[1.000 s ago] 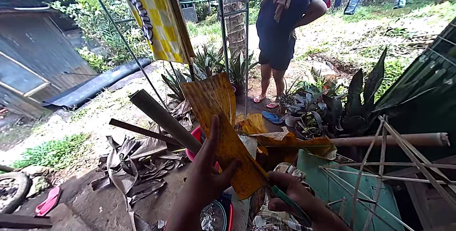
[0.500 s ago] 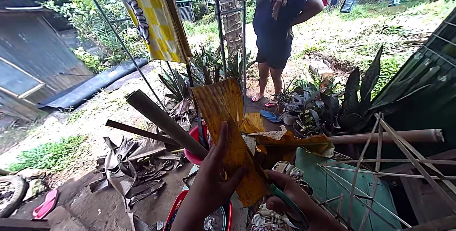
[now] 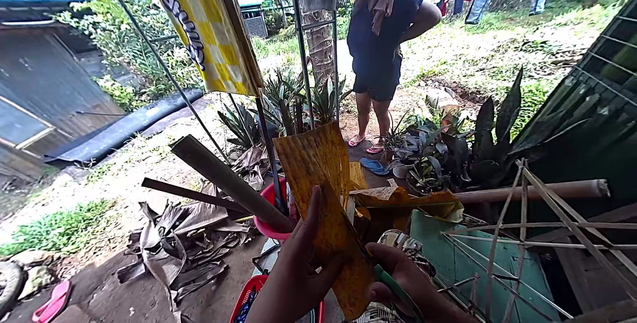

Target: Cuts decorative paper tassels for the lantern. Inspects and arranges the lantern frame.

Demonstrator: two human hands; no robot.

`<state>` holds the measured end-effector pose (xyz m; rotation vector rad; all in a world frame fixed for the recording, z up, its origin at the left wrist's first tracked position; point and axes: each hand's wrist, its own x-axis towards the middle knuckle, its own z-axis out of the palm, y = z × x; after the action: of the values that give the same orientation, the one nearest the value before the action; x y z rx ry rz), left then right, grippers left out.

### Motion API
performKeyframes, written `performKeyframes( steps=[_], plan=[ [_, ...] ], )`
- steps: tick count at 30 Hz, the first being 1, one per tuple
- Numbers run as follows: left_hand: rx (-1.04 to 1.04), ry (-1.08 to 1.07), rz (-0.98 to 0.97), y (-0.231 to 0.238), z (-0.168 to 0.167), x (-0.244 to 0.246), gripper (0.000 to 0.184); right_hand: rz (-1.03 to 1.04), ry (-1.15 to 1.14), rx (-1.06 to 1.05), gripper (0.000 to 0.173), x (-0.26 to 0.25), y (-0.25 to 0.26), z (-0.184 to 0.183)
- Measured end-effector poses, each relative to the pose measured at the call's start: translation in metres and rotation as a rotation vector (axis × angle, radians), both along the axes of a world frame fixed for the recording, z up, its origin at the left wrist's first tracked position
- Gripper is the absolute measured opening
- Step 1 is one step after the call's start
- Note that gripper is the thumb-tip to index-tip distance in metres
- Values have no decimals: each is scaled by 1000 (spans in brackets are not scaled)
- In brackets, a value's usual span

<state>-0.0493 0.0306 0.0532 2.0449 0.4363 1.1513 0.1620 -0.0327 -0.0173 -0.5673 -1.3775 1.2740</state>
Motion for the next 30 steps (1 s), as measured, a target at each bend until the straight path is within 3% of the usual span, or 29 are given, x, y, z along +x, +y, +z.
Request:
performKeyframes(
  steps=[22,30],
  plan=[
    [42,113,-20,-10,-15,0,101,-40,23,27,34,-8,1,-1],
    [72,123,2,-13,-22,3,98,-73,33,41,40,-11,2,-2]
  ],
)
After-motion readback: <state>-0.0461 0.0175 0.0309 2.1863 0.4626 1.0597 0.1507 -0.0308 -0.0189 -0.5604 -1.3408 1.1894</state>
